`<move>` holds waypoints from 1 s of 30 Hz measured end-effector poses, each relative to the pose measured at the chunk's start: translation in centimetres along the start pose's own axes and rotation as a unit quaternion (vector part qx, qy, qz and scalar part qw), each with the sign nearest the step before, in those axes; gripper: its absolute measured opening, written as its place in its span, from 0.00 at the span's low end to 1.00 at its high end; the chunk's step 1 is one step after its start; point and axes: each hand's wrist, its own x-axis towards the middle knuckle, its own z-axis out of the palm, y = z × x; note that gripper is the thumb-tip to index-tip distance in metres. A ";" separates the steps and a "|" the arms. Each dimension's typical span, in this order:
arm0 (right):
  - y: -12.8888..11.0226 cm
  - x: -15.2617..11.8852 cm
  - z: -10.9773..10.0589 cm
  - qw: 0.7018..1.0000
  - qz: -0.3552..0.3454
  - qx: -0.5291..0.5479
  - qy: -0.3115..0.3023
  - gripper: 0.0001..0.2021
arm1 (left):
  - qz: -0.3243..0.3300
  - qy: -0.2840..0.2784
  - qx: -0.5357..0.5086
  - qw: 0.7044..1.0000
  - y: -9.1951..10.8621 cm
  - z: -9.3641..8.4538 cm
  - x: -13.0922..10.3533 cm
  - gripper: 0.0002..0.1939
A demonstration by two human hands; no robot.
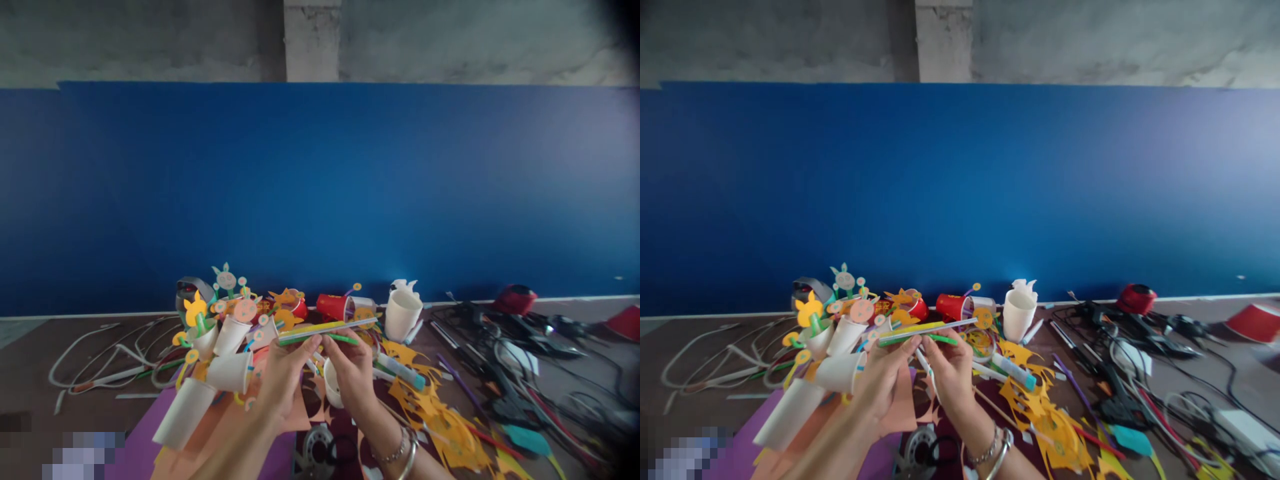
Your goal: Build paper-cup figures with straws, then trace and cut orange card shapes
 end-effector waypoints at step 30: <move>-2.0 1.3 -0.6 0.988 0.135 -0.068 -0.031 0.12 | 0.008 -0.031 0.053 0.998 1.4 -1.0 1.2 0.09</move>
